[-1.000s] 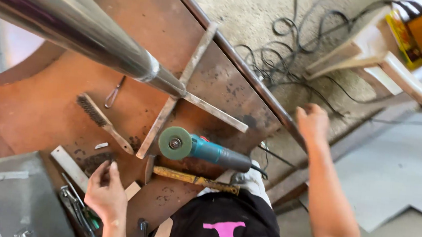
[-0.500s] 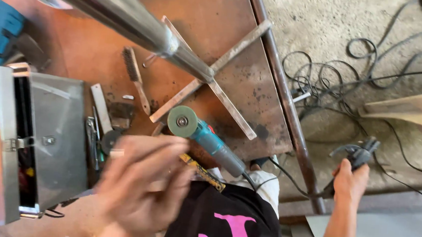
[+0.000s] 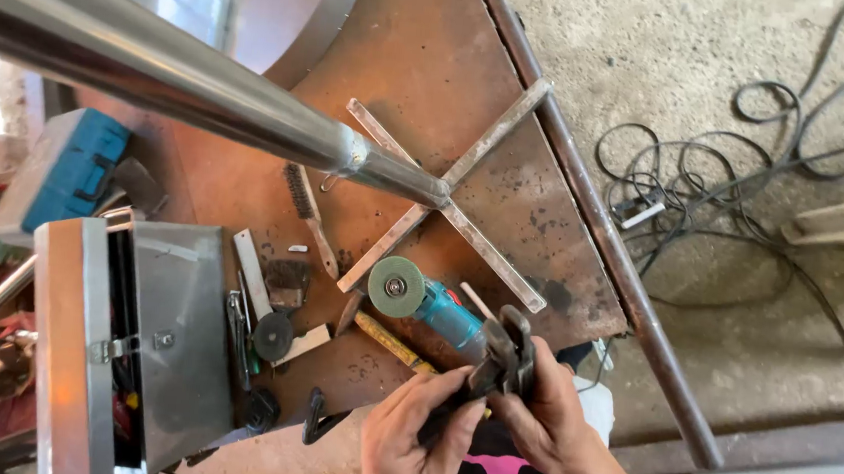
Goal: The person welds a stainless steel tube to a cross-shaped metal bracket on a workbench, then uses an angle grinder to grind the weld and smooth the joint. They wire-brush the area, reposition the tube, and weld and grind additional spots on the joint.
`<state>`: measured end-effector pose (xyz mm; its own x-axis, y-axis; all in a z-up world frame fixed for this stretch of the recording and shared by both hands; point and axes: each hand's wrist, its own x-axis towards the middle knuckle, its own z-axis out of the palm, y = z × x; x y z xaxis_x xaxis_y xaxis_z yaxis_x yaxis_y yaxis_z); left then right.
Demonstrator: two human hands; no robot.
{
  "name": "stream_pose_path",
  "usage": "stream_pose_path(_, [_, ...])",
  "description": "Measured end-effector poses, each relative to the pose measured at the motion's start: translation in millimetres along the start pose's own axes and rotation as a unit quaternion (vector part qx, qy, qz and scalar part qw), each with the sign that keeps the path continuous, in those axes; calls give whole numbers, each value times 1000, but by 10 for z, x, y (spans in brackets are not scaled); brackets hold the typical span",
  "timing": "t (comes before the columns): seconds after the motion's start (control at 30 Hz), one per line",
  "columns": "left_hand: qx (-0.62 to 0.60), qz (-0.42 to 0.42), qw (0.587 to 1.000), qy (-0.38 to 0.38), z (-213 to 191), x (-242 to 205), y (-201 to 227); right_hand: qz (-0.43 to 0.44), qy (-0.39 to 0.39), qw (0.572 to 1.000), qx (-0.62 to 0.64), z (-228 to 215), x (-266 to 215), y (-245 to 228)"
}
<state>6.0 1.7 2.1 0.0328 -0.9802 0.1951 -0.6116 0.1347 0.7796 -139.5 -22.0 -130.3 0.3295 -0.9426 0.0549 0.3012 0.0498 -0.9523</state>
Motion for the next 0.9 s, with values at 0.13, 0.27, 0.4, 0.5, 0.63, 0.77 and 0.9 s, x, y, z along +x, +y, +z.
stream_pose_path(0.13, [-48,54,997,1,-122,115,-32,35,-17,995,96,110,87,96])
stream_pose_path(0.27, [-63,72,995,12,-170,266,-215,54,7,983,177,210,313,189])
stream_pose_path(0.4, [-22,38,998,40,-216,413,-419,31,34,989,141,399,711,231])
stream_pose_path(0.5, [2,3,999,52,-244,543,-565,-29,58,997,38,589,1029,259])
stream_pose_path(0.63, [-108,-156,978,81,-288,548,-839,-53,70,996,2,742,1239,256])
stream_pose_path(0.77, [-69,-114,986,96,-320,615,-944,-36,80,995,-40,734,1318,308])
stream_pose_path(0.9, [-119,-99,985,75,-332,673,-956,-26,78,995,-49,716,1326,348])
